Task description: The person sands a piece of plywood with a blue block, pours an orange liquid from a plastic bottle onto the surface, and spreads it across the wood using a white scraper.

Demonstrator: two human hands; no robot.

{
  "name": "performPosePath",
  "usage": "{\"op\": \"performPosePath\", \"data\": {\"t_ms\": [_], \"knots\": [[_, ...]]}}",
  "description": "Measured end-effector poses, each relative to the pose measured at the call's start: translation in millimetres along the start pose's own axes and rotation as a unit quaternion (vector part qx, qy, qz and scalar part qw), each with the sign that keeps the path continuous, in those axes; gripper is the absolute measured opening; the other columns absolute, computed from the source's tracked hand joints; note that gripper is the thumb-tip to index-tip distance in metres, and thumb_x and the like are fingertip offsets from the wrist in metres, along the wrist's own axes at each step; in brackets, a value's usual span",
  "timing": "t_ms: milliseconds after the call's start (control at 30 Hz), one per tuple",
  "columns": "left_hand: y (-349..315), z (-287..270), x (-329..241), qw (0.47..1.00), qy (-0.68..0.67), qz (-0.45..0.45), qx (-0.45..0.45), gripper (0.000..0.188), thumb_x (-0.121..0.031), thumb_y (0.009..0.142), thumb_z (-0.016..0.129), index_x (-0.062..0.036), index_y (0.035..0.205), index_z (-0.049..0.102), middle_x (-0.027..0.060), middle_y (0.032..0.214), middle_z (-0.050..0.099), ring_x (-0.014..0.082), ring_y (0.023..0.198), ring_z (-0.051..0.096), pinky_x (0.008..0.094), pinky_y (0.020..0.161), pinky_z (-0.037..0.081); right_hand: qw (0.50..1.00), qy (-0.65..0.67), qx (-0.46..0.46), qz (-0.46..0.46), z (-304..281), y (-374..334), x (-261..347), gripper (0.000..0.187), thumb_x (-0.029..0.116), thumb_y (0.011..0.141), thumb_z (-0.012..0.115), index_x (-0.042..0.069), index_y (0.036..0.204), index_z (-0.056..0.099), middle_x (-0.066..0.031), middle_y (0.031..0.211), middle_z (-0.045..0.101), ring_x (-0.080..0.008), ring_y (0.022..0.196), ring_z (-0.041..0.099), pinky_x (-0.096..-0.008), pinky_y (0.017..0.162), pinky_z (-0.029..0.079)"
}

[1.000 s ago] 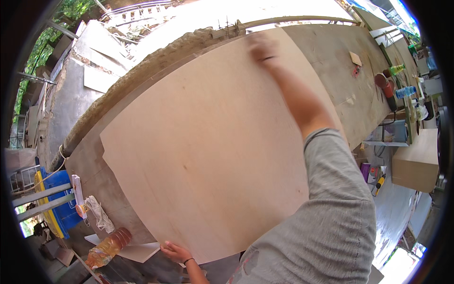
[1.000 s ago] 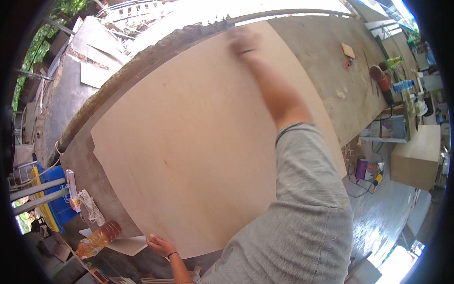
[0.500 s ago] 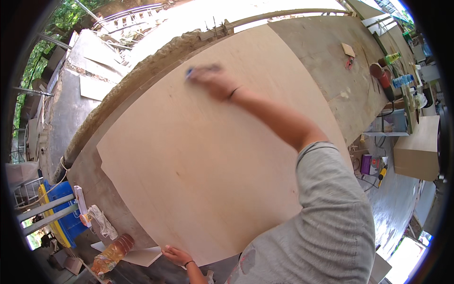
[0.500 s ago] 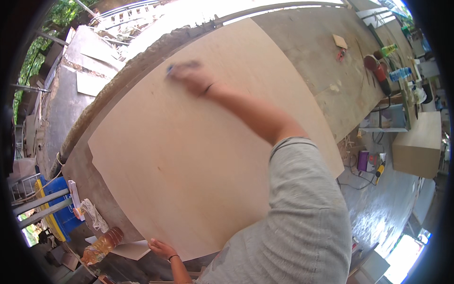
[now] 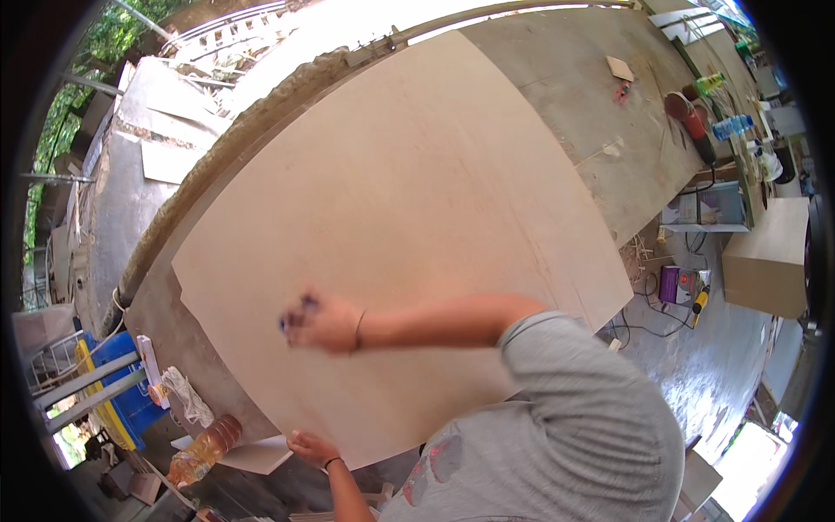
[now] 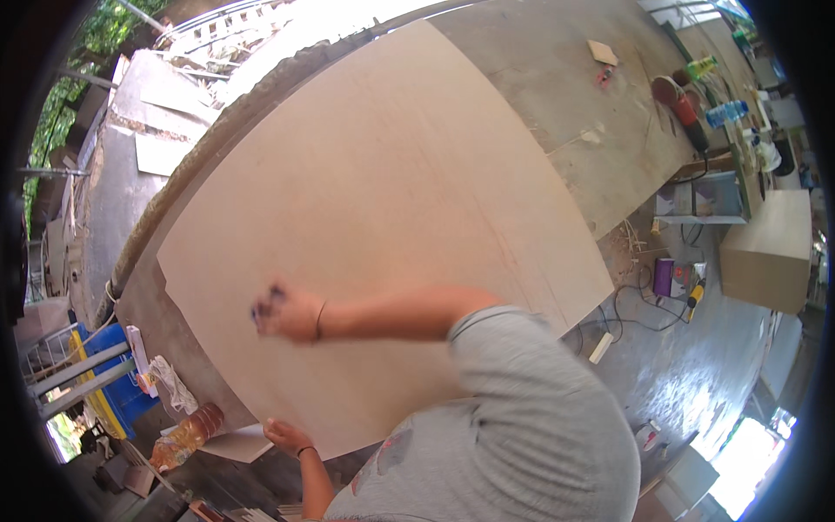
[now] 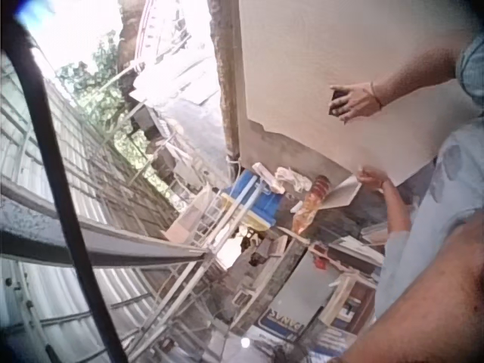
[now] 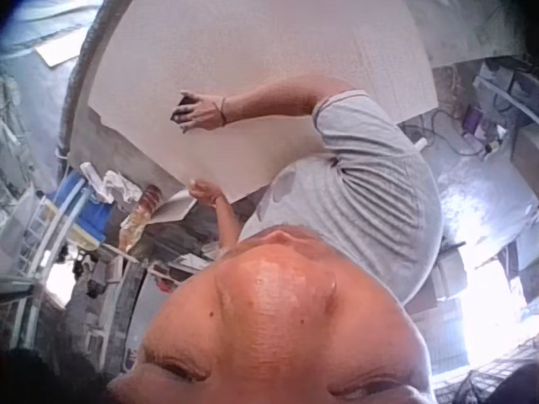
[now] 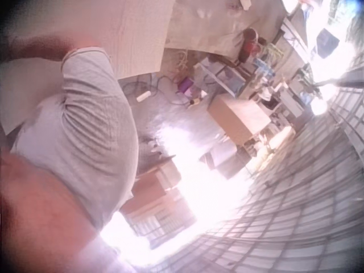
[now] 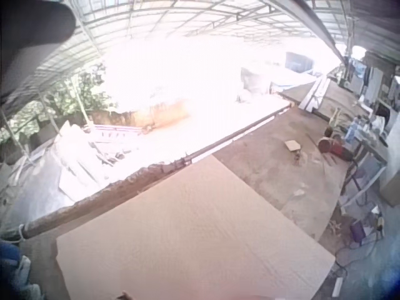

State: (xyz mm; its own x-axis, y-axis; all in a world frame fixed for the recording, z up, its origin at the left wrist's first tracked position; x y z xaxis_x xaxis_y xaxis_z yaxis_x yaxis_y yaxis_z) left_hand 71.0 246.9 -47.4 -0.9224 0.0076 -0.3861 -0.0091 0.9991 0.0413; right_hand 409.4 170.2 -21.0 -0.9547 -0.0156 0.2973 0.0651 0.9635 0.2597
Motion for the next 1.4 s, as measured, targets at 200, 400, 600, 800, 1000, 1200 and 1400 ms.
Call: {"op": "performPosePath", "data": {"t_ms": [200, 400, 600, 800, 1000, 1200, 1400], "knots": [[2.7, -3.2, 12.2, 1.000, -0.002, 0.002, -0.001, 0.054, -0.042, 0.092, 0.041, 0.0045, 0.119, 0.044, 0.0266, 0.112, 0.054, 0.0382, 0.100, 0.055, 0.0419, 0.082, 0.045, 0.951, -0.114, -0.205, 0.202, -52.4, -101.3, -187.7, 0.033, 0.014, 0.079, 0.045, 0.022, 0.110, 0.054, -0.0033, 0.125, 0.049, -0.0183, 0.116, 0.044, -0.0512, 0.095, 0.030], [3.7, -3.7, -8.2, 0.999, 0.046, 0.006, -0.007, 0.056, -0.045, 0.091, 0.040, 0.0024, 0.121, 0.044, 0.0240, 0.113, 0.054, 0.0371, 0.101, 0.054, 0.0432, 0.084, 0.043, 0.642, -0.265, -0.210, 0.688, -227.9, -437.4, -335.7, 0.035, 0.013, 0.078, 0.046, 0.017, 0.112, 0.053, -0.0057, 0.123, 0.050, -0.0197, 0.114, 0.045, -0.0505, 0.091, 0.032], [6.3, 6.9, 5.7, 0.997, 0.073, -0.006, 0.023, 0.060, -0.050, 0.090, 0.036, 0.0005, 0.123, 0.043, 0.0212, 0.120, 0.050, 0.0366, 0.107, 0.050, 0.0426, 0.087, 0.041, 0.952, -0.139, -0.107, 0.251, -70.6, -149.5, -64.0, 0.037, 0.012, 0.077, 0.046, 0.012, 0.114, 0.053, -0.0080, 0.121, 0.052, -0.0211, 0.111, 0.047, -0.0499, 0.088, 0.034], [12.3, 1.1, 18.4, 0.997, 0.067, 0.049, 0.009, 0.062, -0.052, 0.090, 0.035, -0.0019, 0.125, 0.042, 0.0184, 0.121, 0.050, 0.0356, 0.108, 0.050, 0.0434, 0.087, 0.041, 0.856, -0.271, -0.214, 0.385, -94.2, -289.6, -162.0, 0.040, 0.010, 0.076, 0.047, 0.007, 0.115, 0.052, -0.0104, 0.120, 0.053, -0.0225, 0.108, 0.048, -0.0492, 0.084, 0.036], [8.7, 3.3, 0.8, 0.995, 0.099, 0.007, 0.031, 0.068, -0.056, 0.088, 0.034, -0.0008, 0.127, 0.039, 0.0221, 0.125, 0.046, 0.0392, 0.113, 0.046, 0.0457, 0.091, 0.038, 0.685, -0.311, -0.207, 0.625, -207.9, -450.8, -154.4, 0.043, 0.009, 0.075, 0.046, 0.011, 0.117, 0.052, -0.0087, 0.121, 0.053, -0.0236, 0.112, 0.047, -0.0486, 0.092, 0.031], [10.7, 2.8, 7.9, 0.994, 0.064, 0.089, 0.019, 0.068, -0.053, 0.089, 0.036, 0.0010, 0.129, 0.038, 0.0219, 0.126, 0.044, 0.0372, 0.114, 0.045, 0.0449, 0.093, 0.038, 0.897, -0.091, -0.204, 0.381, -92.2, -302.0, 5.5, 0.042, 0.008, 0.072, 0.045, 0.014, 0.112, 0.056, -0.0028, 0.118, 0.054, -0.0215, 0.114, 0.046, -0.0459, 0.099, 0.027], [6.0, 11.7, 6.8, 0.990, 0.027, 0.136, 0.031, 0.061, -0.045, 0.089, 0.044, 0.0044, 0.125, 0.039, 0.0259, 0.123, 0.045, 0.0390, 0.112, 0.045, 0.0448, 0.094, 0.036, 0.446, -0.099, -0.207, 0.865, -163.7, -691.0, -48.2, 0.037, 0.018, 0.083, 0.045, 0.007, 0.118, 0.051, -0.0145, 0.111, 0.058, -0.0250, 0.100, 0.058, -0.0393, 0.088, 0.042]]}}
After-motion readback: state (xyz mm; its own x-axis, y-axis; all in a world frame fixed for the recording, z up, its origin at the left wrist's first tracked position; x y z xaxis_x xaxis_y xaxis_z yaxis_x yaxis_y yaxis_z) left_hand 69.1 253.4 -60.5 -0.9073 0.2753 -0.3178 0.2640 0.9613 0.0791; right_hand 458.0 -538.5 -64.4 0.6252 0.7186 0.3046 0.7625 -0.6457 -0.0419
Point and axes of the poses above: each hand's wrist, its own y-axis towards the middle knuckle, its own z-axis out of the palm, x = y × z, the point moved 8 cm from there along y, towards the middle knuckle
